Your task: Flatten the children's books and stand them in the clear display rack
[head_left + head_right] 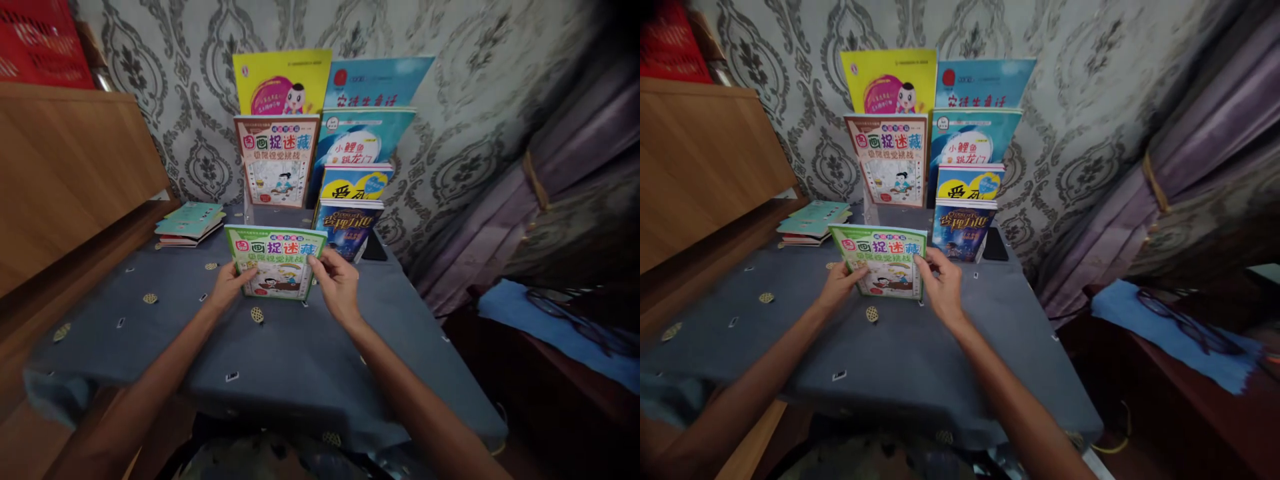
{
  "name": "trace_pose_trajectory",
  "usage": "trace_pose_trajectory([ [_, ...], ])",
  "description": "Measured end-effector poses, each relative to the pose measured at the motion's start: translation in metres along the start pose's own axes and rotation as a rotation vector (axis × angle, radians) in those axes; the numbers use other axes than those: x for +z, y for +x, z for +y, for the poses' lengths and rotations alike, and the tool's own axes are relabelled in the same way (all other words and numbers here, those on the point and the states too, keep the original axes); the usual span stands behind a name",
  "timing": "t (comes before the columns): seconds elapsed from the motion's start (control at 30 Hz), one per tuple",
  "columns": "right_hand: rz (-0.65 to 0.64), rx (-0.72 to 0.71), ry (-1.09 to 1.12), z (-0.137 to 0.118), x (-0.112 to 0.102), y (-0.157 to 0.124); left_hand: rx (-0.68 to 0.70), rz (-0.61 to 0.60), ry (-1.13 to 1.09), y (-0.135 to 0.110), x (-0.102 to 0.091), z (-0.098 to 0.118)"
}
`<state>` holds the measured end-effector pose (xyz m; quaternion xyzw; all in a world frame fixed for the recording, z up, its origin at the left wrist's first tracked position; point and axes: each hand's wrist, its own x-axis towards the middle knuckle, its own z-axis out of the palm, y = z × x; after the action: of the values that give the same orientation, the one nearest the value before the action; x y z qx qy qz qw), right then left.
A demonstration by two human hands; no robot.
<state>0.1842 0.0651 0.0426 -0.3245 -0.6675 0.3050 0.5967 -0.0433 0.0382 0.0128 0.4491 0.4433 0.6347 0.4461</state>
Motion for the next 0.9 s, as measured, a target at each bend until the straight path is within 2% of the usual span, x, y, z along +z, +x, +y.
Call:
trace_pose_trajectory([
  [0.13,-0.077,0.138,0.083,0.037,0.006,-0.009,-0.115,-0.008,-0.053,0.013,0.002,-0.016],
  [0.27,-0.131,0.249,0.186,0.056,0.008,-0.016,-0.134,0.033,-0.121,0.017,0.008,-0.025],
  [0.47,-0.127,0.327,0.253,0.057,0.007,-0.016,-0.152,0.068,-0.183,0.017,0.013,-0.03],
  [0.9,-0.164,0.437,0.342,0.057,0.003,-0.015,-0.198,0.048,-0.233,0.011,0.017,-0.025],
])
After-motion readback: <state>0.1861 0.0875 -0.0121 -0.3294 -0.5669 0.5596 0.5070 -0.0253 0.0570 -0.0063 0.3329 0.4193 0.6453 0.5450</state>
